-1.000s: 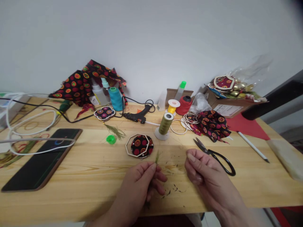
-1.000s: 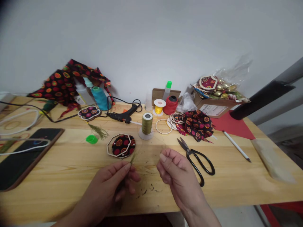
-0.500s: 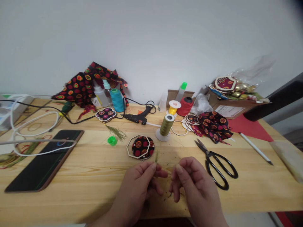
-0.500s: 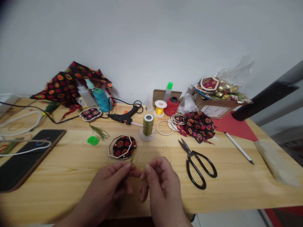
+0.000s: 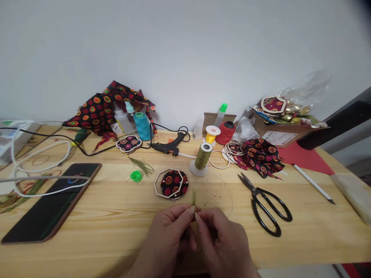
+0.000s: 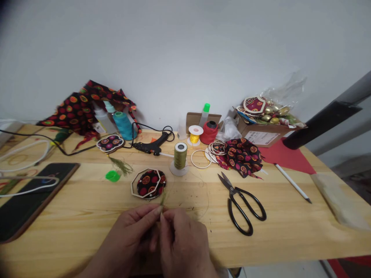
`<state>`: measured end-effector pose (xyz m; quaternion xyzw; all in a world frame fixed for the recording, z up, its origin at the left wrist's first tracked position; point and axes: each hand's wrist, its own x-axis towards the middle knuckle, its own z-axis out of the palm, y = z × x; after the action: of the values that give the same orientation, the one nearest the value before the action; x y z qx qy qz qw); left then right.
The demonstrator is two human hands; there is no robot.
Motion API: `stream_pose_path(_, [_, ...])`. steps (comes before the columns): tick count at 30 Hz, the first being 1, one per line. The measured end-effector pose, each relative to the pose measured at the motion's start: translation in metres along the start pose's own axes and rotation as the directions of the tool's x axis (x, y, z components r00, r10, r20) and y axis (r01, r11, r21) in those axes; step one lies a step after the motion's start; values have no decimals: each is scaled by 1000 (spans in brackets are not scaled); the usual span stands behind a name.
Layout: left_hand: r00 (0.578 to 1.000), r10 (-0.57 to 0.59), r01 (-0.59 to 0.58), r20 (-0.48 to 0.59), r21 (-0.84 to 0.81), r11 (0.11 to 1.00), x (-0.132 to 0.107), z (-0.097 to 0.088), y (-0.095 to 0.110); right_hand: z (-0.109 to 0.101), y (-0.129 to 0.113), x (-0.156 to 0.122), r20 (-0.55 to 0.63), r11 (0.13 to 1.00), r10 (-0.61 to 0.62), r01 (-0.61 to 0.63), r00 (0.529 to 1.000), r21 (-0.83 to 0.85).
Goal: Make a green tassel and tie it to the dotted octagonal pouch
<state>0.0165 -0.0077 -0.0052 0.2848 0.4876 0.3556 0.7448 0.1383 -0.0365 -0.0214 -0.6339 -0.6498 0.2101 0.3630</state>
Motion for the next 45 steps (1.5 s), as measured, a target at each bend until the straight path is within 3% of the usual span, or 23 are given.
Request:
stream_pose_path(10, [1000, 15, -14, 14, -69, 998, 0, -2, -2, 5, 1, -3, 33, 996, 10, -13, 999, 90])
stream_pose_path(38, [995, 100, -100, 5, 76, 992, 3, -5, -5, 8, 8, -2, 91, 982, -109, 93, 990, 165])
stream_pose_path(41, [994, 106, -107, 9, 80, 991, 3, -5, -4, 6, 8, -1, 85, 973, -150, 132, 985, 189])
stream_pose_path(45, [995, 95, -96, 13, 79, 992, 2, -3, -3, -1, 10, 2, 167, 965, -241, 218, 956, 145])
